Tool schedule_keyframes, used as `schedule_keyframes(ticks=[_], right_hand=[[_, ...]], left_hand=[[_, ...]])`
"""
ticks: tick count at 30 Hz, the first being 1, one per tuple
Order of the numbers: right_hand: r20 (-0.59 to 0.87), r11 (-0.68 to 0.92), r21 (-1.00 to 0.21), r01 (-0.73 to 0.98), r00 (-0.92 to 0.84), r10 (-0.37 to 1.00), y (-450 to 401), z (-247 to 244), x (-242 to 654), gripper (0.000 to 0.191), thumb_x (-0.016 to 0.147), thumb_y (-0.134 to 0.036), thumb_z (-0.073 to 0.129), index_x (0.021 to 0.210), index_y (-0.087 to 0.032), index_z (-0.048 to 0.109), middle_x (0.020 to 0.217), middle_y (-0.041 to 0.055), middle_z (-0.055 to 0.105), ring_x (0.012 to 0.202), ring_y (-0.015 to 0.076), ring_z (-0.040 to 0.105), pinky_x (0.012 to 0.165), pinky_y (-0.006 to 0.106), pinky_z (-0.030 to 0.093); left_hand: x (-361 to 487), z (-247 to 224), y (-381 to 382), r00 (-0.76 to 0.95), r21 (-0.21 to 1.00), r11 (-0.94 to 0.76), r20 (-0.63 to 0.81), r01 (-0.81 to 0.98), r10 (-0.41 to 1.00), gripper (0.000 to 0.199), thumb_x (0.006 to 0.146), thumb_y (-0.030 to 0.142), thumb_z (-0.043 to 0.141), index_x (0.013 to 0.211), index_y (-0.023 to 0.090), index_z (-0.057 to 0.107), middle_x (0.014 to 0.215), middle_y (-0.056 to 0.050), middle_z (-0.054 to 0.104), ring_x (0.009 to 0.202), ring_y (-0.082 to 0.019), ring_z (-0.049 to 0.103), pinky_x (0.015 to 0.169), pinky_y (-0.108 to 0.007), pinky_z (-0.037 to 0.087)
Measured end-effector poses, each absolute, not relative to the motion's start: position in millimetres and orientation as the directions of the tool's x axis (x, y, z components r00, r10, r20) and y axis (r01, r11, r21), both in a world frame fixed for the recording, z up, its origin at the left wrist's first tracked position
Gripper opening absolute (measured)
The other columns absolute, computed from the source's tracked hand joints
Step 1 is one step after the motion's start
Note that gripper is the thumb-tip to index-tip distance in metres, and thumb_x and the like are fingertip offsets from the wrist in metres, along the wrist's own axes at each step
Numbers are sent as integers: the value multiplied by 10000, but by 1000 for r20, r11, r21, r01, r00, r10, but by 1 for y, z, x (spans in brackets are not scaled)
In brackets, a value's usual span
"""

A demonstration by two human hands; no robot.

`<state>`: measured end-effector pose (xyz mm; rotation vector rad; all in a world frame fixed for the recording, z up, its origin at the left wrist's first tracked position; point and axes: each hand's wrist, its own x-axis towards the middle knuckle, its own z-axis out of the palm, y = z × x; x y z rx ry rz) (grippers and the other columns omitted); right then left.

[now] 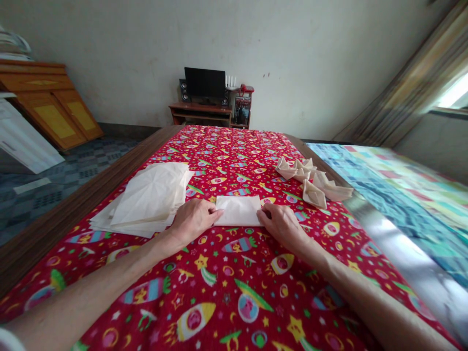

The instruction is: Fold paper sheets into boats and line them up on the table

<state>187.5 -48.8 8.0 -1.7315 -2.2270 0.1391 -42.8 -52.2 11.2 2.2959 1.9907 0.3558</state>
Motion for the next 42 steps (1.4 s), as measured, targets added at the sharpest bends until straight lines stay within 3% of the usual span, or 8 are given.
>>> schedule_keyframes(ticks=[5,7,9,11,14,21,42], right_hand=[[186,261,-248,933,-219,958,-48,7,187,225,876,-278,452,707,-187,570,655,36,622,632,140,563,594,235,309],[182,255,-242,936,-215,960,-48,7,187,221,876,-280,455,716,-188,575,663,39,629,639,143,568,595,236,310],[179,254,-237,938,-215,960,-47,8,187,220,877,-284,457,722,-188,580,673,41,635,649,147,573,600,238,313],[176,255,-238,937,-217,960,-47,9,187,215,875,-278,458,724,-188,582,683,44,640,663,148,578,609,236,318],[172,257,-242,936,-220,960,-47,8,187,216,875,-269,456,717,-186,577,673,40,634,643,142,570,608,234,321],[193,264,-249,932,-220,956,-46,5,188,217,872,-273,458,707,-187,569,642,31,616,605,131,545,597,232,317],[191,263,-257,930,-218,957,-45,8,187,229,860,-255,453,679,-179,569,607,26,593,568,121,522,571,231,304]], left_hand=[[-46,11,-52,153,278,-198,174,940,973,292,870,409,484,702,200,600,610,-10,605,592,-165,577,546,-257,340],[-47,9,-53,163,286,-248,288,926,943,220,879,363,483,865,175,597,753,-38,639,693,-183,606,616,-270,416],[-45,8,-57,235,235,-355,419,905,877,269,899,329,450,1060,142,558,987,-92,636,894,-215,607,762,-308,465],[-42,6,-63,402,155,-524,474,838,783,347,926,297,399,1221,140,492,1215,-111,566,1108,-222,537,943,-346,426],[-35,2,-71,667,87,-741,376,666,643,399,957,284,352,1337,185,423,1390,-62,464,1293,-198,398,1098,-377,297],[-31,-7,-74,744,136,-778,228,614,628,440,982,330,296,1400,207,357,1443,-26,406,1366,-169,300,1130,-383,257],[-31,-9,-73,750,139,-778,207,613,628,448,980,321,297,1410,202,336,1451,-41,392,1365,-177,303,1131,-394,244]])
